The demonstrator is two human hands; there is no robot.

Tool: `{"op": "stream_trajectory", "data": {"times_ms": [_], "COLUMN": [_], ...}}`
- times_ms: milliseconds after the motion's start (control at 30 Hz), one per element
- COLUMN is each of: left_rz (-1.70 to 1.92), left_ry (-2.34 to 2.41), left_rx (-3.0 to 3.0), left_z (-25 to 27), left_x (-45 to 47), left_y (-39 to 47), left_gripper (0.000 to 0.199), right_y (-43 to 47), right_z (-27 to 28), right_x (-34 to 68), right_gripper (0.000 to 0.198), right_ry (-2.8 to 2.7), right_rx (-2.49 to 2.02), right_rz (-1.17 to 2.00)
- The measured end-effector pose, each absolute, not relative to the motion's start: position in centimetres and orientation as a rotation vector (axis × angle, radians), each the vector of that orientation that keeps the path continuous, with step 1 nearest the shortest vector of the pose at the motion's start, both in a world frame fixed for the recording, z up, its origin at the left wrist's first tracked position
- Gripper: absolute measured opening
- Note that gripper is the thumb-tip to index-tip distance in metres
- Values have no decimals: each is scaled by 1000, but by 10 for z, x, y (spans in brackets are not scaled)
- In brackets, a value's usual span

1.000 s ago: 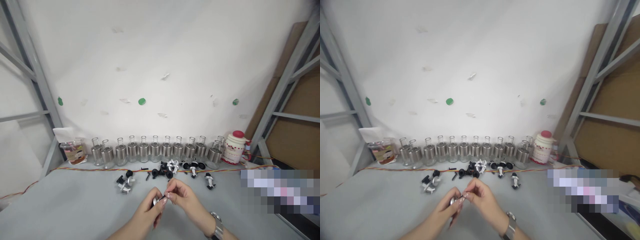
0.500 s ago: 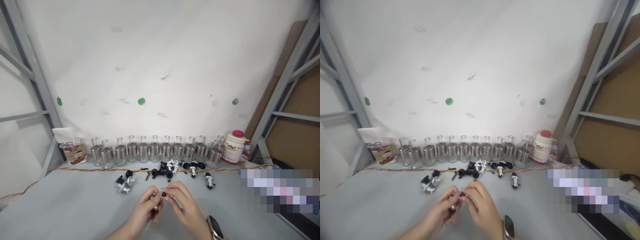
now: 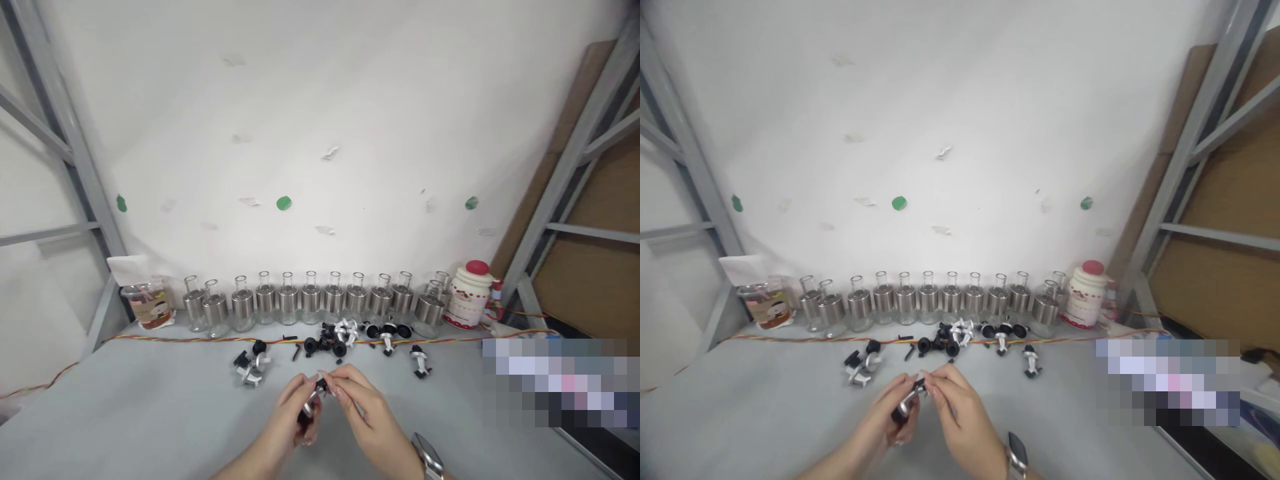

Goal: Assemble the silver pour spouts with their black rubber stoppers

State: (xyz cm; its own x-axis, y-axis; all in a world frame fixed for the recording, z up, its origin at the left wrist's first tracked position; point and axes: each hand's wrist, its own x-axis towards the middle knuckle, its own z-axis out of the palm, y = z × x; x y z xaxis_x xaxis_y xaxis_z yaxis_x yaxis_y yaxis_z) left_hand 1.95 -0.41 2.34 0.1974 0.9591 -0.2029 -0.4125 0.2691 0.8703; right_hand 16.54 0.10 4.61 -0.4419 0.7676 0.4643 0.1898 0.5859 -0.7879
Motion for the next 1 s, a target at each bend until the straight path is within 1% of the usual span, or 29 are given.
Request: {"op": "stream_trajectory", "data": {"times_ms": [100,400,633,800,900,967,1000], "left_rz": [1110,1155,1108,1005,1031,1088,1110], "left_ry": [941,926,923,1031,1128,1176,1189], "left_rx": [741,842,907,1005,1105,1170,1194], "left_z": [23,20,22,17,14,14,15], "left_x": [20,21,24,22,19,16,15], "left_y": [-3,-1,-4,-2,2,4,5], "left_gripper": [41,41,38,39,39,41,42], "right_y": [2,3,4,5,20,35,43], "right_z": [45,39,37,28,22,19,17], "right_x": [165,163,160,159,161,166,171], "right_gripper": [27,28,14,14,19,27,28], "right_ry": [-1931,-1908,-1870,-1876,-1614,-1270,-1044], "right_rx": [-757,-779,-799,-821,-887,-893,-906], "right_rz": [885,952,958,1010,1201,1315,1323]}}
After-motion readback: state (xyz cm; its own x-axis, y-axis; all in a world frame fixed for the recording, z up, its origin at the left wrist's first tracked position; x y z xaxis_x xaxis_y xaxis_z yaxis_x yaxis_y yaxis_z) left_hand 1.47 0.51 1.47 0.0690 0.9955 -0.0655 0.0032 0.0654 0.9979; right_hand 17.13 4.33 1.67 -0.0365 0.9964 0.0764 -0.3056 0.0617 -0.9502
